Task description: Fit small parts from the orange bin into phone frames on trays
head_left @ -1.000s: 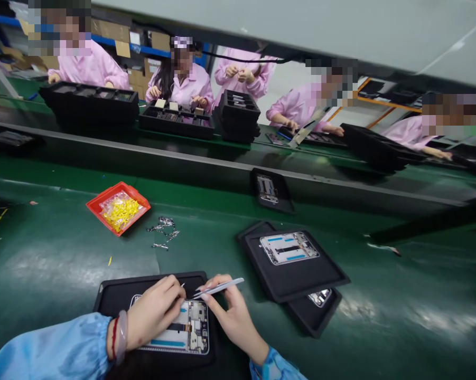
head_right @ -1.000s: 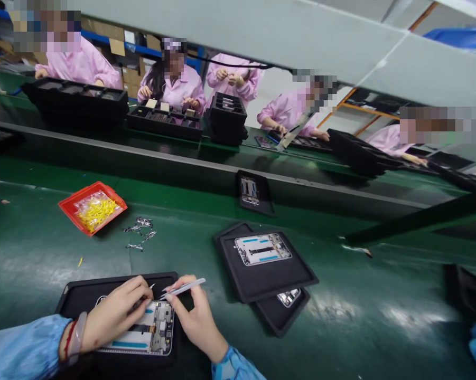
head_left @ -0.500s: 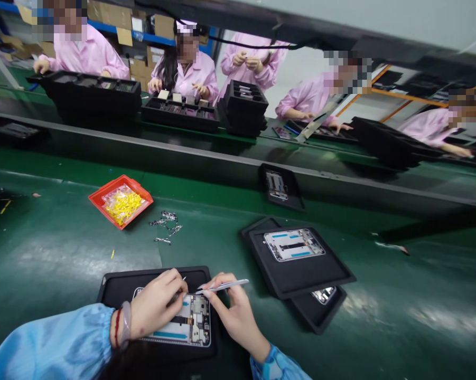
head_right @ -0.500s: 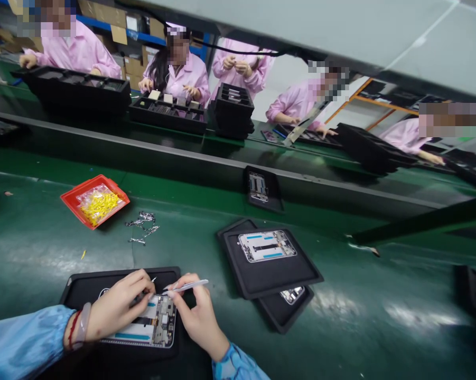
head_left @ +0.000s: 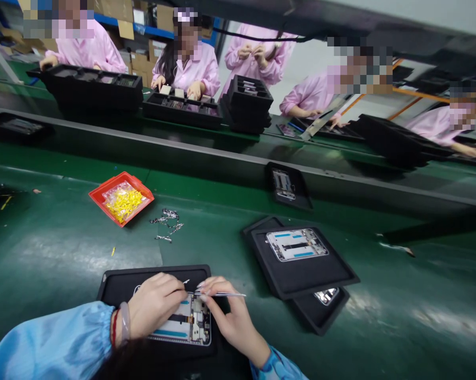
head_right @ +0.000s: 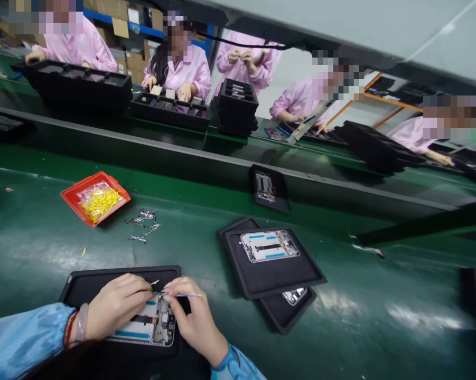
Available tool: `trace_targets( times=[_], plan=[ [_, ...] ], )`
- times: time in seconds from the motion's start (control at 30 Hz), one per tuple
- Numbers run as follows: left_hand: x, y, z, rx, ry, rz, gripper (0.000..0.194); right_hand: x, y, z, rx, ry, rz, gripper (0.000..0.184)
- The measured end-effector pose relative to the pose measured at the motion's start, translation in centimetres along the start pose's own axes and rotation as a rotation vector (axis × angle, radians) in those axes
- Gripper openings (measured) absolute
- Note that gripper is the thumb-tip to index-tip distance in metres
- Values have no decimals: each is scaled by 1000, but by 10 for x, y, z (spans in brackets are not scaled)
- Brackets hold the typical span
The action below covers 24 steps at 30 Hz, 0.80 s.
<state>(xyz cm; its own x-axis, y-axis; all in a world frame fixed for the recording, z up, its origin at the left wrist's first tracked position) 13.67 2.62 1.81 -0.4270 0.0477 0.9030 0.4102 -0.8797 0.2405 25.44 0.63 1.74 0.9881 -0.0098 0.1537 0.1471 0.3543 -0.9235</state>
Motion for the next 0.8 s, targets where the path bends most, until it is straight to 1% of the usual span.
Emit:
trace_targets(
  times=[0.1,0.27,0.43,0.53,0.67,0.8],
  plan=[
    [-2,4,-5,-60,5,64,33,-3,2,-1,-26,-35,15,14],
    [-1,5,-5,-69,-10,80,35,-5,1,0,-27,-46,-12,11],
    [6,16,-2,-143,13,164,36,-7,-2,0,-7,-69,-65,12],
    [7,22,-3,-176,13,202,35,-8,-1,0,-23,-87,-107,13],
    [-1,22,-8,-174,-6,235,30,-4,-1,2,-38,-47,-76,11],
    [-13,23,-15,-190,-38,261,28,2,-5,1,10,35,-92,13]
  ],
)
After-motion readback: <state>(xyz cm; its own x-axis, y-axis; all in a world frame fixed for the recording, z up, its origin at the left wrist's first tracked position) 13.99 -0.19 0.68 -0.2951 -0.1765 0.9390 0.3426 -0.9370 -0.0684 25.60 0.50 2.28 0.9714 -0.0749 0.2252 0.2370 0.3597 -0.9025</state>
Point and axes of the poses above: each hand's wrist, its own z-axis towards the middle knuckle, its own x-axis out of the back of the hand, y = z × x, the point moved 9 cm from there along z, towards the middle knuckle, and after that the axes turned 10 degrees about z, right-handed, at the moved point
